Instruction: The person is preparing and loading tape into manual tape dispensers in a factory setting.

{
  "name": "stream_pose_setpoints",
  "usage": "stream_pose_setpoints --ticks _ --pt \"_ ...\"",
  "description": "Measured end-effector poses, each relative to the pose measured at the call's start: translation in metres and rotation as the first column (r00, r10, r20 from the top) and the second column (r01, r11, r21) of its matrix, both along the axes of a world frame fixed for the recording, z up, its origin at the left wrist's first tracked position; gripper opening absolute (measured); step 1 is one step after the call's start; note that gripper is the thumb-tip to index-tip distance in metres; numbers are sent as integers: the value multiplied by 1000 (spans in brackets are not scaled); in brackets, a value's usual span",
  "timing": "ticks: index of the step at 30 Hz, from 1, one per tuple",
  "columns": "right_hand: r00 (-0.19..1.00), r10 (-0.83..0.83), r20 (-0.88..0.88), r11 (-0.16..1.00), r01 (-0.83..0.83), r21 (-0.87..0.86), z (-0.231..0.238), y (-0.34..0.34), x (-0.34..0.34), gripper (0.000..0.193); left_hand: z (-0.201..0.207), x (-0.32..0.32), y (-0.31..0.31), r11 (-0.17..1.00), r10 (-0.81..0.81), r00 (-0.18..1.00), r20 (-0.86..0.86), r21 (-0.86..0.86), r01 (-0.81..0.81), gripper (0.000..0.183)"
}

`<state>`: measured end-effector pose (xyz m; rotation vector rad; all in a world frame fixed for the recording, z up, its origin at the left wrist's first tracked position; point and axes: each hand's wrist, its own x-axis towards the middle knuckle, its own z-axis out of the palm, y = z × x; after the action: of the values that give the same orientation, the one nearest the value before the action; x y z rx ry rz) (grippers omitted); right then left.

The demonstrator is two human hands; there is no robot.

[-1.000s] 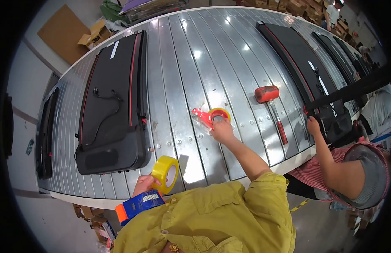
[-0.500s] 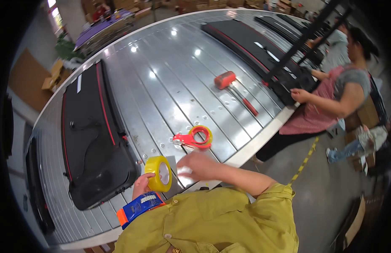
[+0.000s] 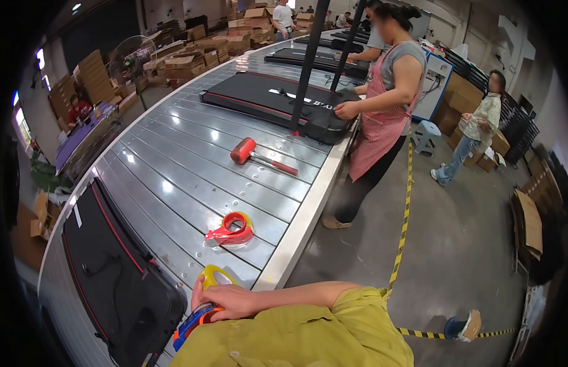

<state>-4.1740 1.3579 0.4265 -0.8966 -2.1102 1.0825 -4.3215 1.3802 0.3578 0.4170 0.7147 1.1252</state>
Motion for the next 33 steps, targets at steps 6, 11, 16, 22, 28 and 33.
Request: stream_pose_setpoints --ticks 6,11,16,22,28,33 --pt "998 -53 -36 979 44 -201 14 6 27 43 -16 -7 19 949 -67 905 -420 252 187 47" --pt "735 -641 -221 732 498 -464 -12 42 117 22 8 15 13 708 490 14 -872 407 577 63" --pt "612 -707 -355 660 390 -642 -13 47 150 28 -57 13 16 789 143 -400 -905 -139 598 69" --pt "557 -687 -467 679 261 -687 -25 27 175 27 5 53 15 725 399 -196 -896 177 665 78" --pt "558 -799 -222 553 538 -637 -37 16 191 28 86 164 12 772 -155 792 -591 428 470 83" --pt "740 -649 -177 760 640 -114 -8 -28 182 58 60 179 2 906 -217 886 -409 254 339 66"
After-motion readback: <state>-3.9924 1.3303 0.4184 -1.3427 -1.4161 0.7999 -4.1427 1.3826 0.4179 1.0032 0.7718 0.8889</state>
